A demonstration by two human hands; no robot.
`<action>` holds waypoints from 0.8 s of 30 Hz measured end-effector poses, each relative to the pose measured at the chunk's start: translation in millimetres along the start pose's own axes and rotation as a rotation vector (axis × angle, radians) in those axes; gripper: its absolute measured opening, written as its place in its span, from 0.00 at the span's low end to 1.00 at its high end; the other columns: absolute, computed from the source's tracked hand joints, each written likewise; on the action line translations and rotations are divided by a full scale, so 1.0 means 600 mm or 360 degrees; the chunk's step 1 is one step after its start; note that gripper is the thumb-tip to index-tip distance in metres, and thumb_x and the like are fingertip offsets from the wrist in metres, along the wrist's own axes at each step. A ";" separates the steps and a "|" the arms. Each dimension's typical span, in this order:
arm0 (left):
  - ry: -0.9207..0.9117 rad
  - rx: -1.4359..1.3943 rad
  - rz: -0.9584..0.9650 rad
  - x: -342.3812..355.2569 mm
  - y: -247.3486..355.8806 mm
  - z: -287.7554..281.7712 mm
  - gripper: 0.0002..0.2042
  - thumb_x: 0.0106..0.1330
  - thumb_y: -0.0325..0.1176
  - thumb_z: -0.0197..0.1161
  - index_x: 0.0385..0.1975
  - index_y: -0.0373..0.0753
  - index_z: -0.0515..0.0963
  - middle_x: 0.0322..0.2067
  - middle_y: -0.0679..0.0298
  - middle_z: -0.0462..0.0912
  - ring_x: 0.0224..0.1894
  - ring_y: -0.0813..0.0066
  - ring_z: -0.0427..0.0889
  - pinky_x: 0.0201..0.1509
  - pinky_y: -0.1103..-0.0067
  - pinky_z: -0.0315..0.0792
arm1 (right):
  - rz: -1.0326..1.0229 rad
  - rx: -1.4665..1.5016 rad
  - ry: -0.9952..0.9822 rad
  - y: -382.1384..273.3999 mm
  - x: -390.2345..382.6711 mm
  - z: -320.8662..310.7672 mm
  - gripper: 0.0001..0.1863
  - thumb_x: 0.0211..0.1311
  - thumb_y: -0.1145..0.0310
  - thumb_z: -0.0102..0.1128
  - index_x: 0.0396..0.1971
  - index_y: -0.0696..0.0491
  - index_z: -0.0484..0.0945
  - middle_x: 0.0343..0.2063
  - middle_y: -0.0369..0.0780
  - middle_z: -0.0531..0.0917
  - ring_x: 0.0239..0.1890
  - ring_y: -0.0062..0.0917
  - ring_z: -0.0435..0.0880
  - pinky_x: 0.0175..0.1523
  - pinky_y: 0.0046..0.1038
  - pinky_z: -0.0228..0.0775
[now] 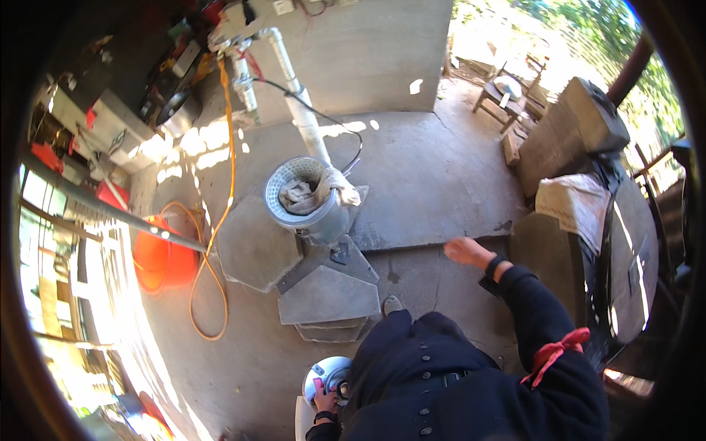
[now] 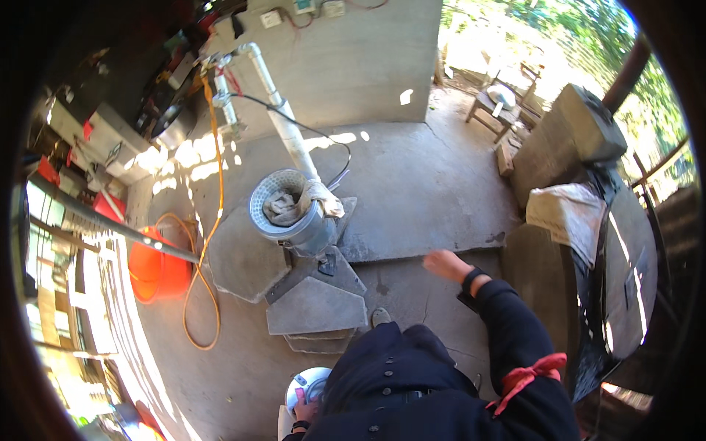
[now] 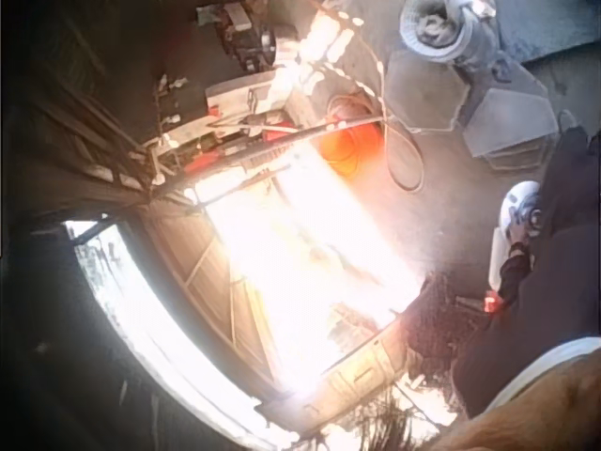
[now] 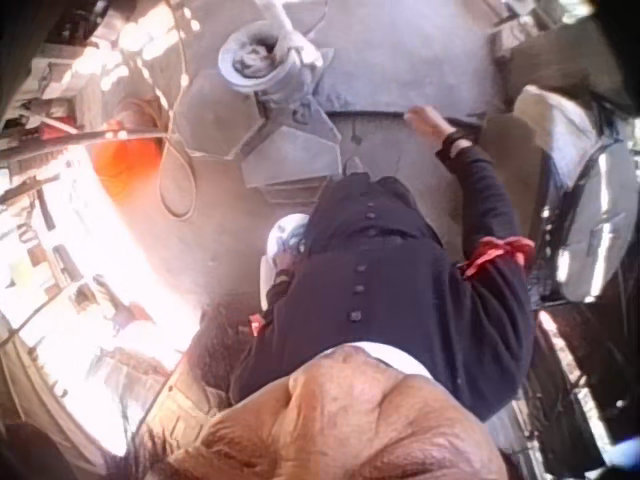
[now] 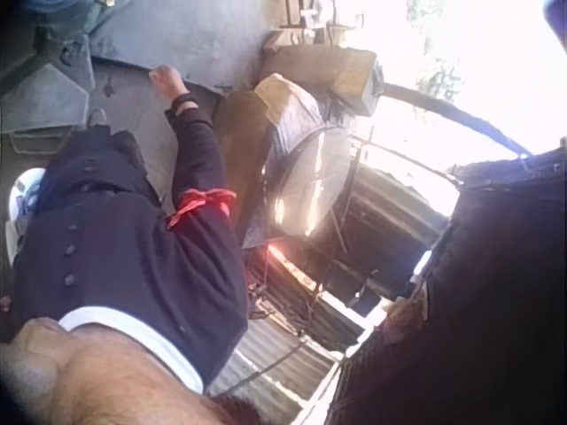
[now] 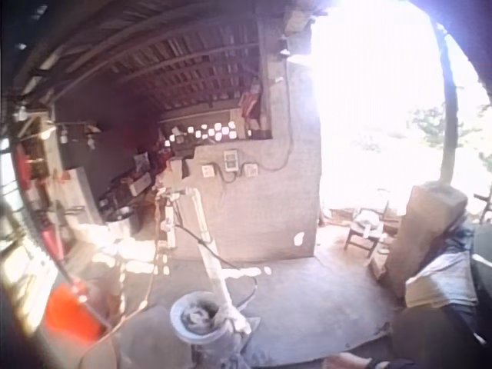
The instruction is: The person walks to an outdoor area, scoops grains from a red basin into a strainer, then moves to a covered workshop. They carry a kettle to a grinding machine, place it on the hopper, and plug in the power cord. The person then retrieves a metal lid and wooden planks from a nearby stack.
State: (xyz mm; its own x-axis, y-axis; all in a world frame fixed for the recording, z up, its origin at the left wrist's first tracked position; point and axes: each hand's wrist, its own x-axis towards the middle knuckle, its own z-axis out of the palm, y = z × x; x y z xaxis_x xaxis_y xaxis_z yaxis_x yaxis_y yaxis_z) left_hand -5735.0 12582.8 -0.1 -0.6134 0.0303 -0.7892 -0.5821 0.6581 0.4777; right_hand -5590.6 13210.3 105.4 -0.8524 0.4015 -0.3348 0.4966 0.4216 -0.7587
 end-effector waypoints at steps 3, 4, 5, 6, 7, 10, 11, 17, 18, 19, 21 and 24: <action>0.0214 -0.0179 0.0144 -0.070 0.055 0.048 0.10 0.48 0.20 0.61 0.31 0.36 0.74 0.17 0.67 0.74 0.13 0.79 0.69 0.15 0.81 0.63 | -0.0284 -0.0341 0.0044 -0.063 0.194 -0.022 0.13 0.59 0.60 0.55 0.35 0.54 0.75 0.34 0.41 0.80 0.37 0.37 0.78 0.41 0.35 0.71; 0.0263 -0.0252 0.0268 -0.089 0.069 0.063 0.10 0.48 0.19 0.61 0.31 0.36 0.74 0.17 0.67 0.74 0.13 0.79 0.69 0.15 0.82 0.63 | -0.0307 -0.0221 0.0087 -0.085 0.256 -0.019 0.15 0.57 0.59 0.57 0.37 0.55 0.75 0.38 0.42 0.80 0.40 0.38 0.78 0.44 0.36 0.71; 0.0222 -0.0435 0.0107 -0.103 0.078 0.078 0.12 0.48 0.18 0.59 0.34 0.36 0.74 0.20 0.66 0.76 0.14 0.80 0.69 0.15 0.82 0.63 | -0.0086 -0.0134 0.0110 -0.107 0.315 -0.012 0.18 0.55 0.58 0.60 0.40 0.55 0.75 0.41 0.43 0.79 0.44 0.39 0.77 0.46 0.36 0.71; 0.0282 -0.0532 0.0068 -0.114 0.079 0.094 0.13 0.48 0.18 0.58 0.35 0.36 0.74 0.21 0.66 0.76 0.14 0.80 0.69 0.16 0.83 0.63 | -0.0277 -0.0065 0.0201 -0.131 0.372 -0.003 0.22 0.53 0.59 0.63 0.45 0.54 0.73 0.42 0.44 0.79 0.43 0.37 0.79 0.47 0.34 0.72; 0.0344 -0.0621 0.0062 -0.122 0.074 0.111 0.14 0.48 0.17 0.57 0.36 0.36 0.73 0.22 0.66 0.77 0.14 0.80 0.68 0.16 0.83 0.64 | -0.0350 -0.0144 0.0255 -0.154 0.424 0.008 0.26 0.52 0.60 0.66 0.50 0.54 0.71 0.43 0.46 0.79 0.42 0.35 0.80 0.48 0.33 0.72; 0.0472 -0.0911 -0.0198 -0.141 0.024 0.165 0.16 0.48 0.16 0.54 0.39 0.36 0.73 0.26 0.65 0.79 0.16 0.80 0.68 0.17 0.84 0.64 | -0.0462 -0.0128 0.0208 -0.211 0.559 0.042 0.35 0.47 0.58 0.69 0.56 0.52 0.65 0.52 0.48 0.72 0.52 0.39 0.73 0.55 0.36 0.68; 0.0462 -0.1037 -0.0268 -0.148 0.004 0.184 0.16 0.48 0.16 0.54 0.38 0.36 0.73 0.26 0.65 0.79 0.16 0.81 0.69 0.17 0.84 0.64 | -0.0551 -0.0199 0.0249 -0.221 0.596 0.053 0.37 0.46 0.58 0.69 0.57 0.52 0.64 0.54 0.49 0.70 0.54 0.41 0.71 0.56 0.37 0.67; 0.0656 -0.1144 -0.0361 -0.216 -0.072 0.320 0.13 0.48 0.19 0.58 0.35 0.35 0.74 0.29 0.63 0.81 0.24 0.78 0.76 0.28 0.82 0.70 | -0.0392 -0.0386 0.0147 -0.215 0.719 0.098 0.40 0.39 0.60 0.72 0.56 0.51 0.65 0.55 0.52 0.64 0.56 0.48 0.66 0.56 0.41 0.65; 0.0709 -0.1107 -0.0362 -0.232 -0.081 0.342 0.12 0.48 0.19 0.58 0.35 0.35 0.75 0.29 0.63 0.81 0.25 0.78 0.76 0.29 0.82 0.71 | -0.0368 -0.0468 0.0055 -0.207 0.729 0.098 0.40 0.38 0.61 0.72 0.55 0.51 0.65 0.55 0.52 0.64 0.55 0.49 0.66 0.55 0.41 0.66; 0.0757 -0.1067 -0.0357 -0.249 -0.089 0.361 0.12 0.48 0.20 0.59 0.35 0.35 0.75 0.29 0.62 0.82 0.26 0.77 0.77 0.30 0.81 0.71 | -0.0352 -0.0437 0.0081 -0.199 0.736 0.096 0.36 0.39 0.63 0.72 0.52 0.51 0.67 0.50 0.51 0.68 0.51 0.48 0.70 0.51 0.41 0.67; 0.0825 -0.0930 -0.0447 -0.279 -0.102 0.397 0.11 0.48 0.22 0.61 0.34 0.35 0.76 0.30 0.62 0.82 0.29 0.77 0.78 0.34 0.81 0.72 | -0.0430 -0.0291 -0.0057 -0.183 0.744 0.090 0.28 0.41 0.67 0.70 0.45 0.51 0.69 0.42 0.51 0.74 0.44 0.48 0.75 0.45 0.41 0.70; 0.0889 -0.0759 -0.0635 -0.308 -0.108 0.445 0.10 0.48 0.25 0.64 0.32 0.34 0.77 0.30 0.63 0.82 0.32 0.77 0.78 0.39 0.80 0.72 | -0.0645 -0.0201 -0.0162 -0.167 0.732 0.071 0.20 0.43 0.68 0.67 0.37 0.53 0.68 0.30 0.48 0.79 0.37 0.46 0.78 0.41 0.42 0.69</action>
State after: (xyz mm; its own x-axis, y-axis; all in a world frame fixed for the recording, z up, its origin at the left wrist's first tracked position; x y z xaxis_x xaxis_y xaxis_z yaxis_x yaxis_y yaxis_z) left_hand -5441.5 12735.5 11.7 -0.4147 -0.5978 -0.6861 -0.8981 0.1476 0.4142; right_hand -6021.5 13309.8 10.4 -0.9912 0.1039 -0.0821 0.1294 0.6271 -0.7681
